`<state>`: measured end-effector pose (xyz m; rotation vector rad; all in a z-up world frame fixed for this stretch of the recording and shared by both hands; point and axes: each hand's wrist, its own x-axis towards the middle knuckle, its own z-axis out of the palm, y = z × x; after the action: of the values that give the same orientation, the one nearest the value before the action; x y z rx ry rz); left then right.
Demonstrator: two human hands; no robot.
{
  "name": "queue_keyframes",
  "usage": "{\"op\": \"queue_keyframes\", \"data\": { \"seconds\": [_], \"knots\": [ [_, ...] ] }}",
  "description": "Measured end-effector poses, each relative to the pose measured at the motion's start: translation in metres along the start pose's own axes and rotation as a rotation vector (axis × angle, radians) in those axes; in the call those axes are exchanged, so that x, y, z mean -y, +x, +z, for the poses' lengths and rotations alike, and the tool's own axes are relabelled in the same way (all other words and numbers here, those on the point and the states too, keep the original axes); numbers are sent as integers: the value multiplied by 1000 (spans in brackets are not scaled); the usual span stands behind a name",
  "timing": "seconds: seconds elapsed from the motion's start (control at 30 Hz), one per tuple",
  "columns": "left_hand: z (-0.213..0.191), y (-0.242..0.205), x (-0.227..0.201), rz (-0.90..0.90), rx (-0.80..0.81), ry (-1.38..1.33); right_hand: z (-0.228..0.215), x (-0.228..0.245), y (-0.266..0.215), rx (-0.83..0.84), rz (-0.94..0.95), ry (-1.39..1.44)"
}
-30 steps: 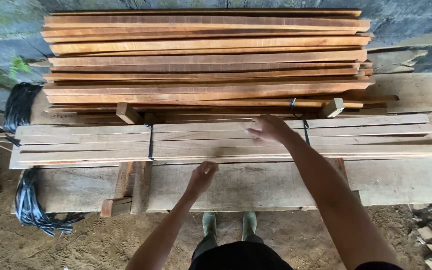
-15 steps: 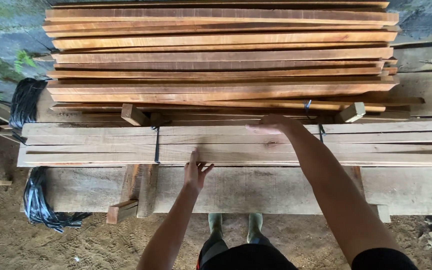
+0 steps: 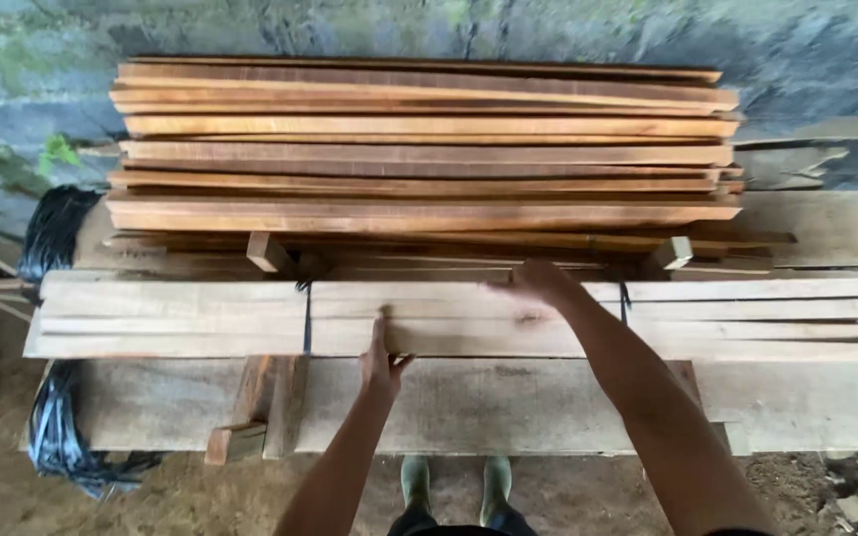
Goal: Inspect and sort wooden planks on a workbench in a workshop.
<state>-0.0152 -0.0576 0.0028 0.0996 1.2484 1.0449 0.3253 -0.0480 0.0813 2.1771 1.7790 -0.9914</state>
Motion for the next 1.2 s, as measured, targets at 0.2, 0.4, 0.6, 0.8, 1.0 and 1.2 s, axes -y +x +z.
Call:
{"op": "queue_keyframes", "data": {
  "seconds": [0.2, 0.4, 0.6, 0.8, 1.0, 1.2],
  "knots": [
    [17, -110, -43, 33, 100, -2, -29, 43, -99, -117, -61, -247],
    [23, -135, -67, 94, 193, 55, -56, 60, -167, -290, -125, -256],
    [56, -194, -111, 243, 371, 42, -73, 64, -239, -944, -47, -671],
    [90, -200, -124, 328, 579, -138, -126, 101, -329, -584, 224, -594],
    [119, -200, -111, 278, 721, -28, -124, 102, -395, -628, 380, -590],
    [135, -208, -66, 288, 870, 63, -55, 28, -425, -1133, 214, -509]
  ]
}}
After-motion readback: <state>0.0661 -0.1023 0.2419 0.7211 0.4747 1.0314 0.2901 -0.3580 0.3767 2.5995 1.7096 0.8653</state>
